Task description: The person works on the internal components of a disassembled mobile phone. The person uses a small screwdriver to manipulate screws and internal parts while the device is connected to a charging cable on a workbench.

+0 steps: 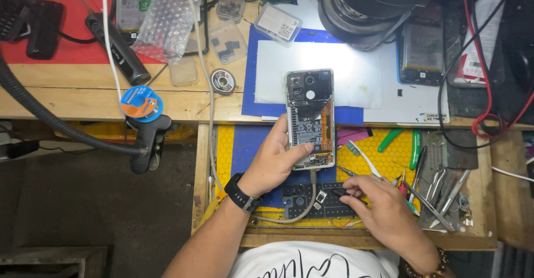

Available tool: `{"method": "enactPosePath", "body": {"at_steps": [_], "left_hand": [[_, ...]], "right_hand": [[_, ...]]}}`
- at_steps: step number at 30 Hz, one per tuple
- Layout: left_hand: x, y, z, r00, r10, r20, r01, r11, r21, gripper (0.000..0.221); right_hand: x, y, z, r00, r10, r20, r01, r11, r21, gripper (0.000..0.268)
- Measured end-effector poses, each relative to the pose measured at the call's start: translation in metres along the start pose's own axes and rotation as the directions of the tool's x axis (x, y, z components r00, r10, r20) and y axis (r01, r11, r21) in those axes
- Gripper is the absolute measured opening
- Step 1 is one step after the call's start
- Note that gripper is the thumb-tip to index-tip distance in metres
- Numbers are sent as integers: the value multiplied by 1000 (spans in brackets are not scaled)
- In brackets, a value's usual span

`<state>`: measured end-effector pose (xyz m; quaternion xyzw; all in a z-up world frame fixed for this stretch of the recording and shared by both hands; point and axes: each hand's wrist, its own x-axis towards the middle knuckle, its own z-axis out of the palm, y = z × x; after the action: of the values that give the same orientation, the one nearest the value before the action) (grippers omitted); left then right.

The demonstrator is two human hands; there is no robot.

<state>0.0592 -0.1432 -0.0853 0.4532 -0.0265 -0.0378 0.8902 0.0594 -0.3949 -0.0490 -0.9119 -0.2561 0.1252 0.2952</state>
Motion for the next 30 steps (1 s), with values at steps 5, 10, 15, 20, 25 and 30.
{"method": "enactPosePath", "body": {"at_steps": [5, 10, 15, 20, 25, 30], "left_hand": [[0, 2, 4, 1000, -17, -12, 17, 1000, -19, 58], [-1, -1, 5, 999, -35, 8, 36, 999, -25, 58], [1, -2, 3, 1000, 6, 27, -6, 1000, -5, 57], [0, -2, 4, 999, -30, 20, 31, 998, -54, 59], [1, 1, 6, 999, -32, 27, 33, 998, -47, 59], [0, 4, 7, 998, -69, 12, 69, 996, -53, 59]], "right_hand": [[0, 16, -8, 920, 390, -35, -332, 825, 458, 24], [11, 27, -1, 914, 407, 1, -219, 489, 844, 21], [20, 29, 7, 945, 326, 17, -107, 260, 960, 20], [23, 5, 0, 965, 252, -68, -27, 356, 934, 23], [25, -17, -3, 949, 185, -254, 68, 669, 740, 30], [22, -22, -2, 929, 143, -342, 85, 815, 573, 30]]}}
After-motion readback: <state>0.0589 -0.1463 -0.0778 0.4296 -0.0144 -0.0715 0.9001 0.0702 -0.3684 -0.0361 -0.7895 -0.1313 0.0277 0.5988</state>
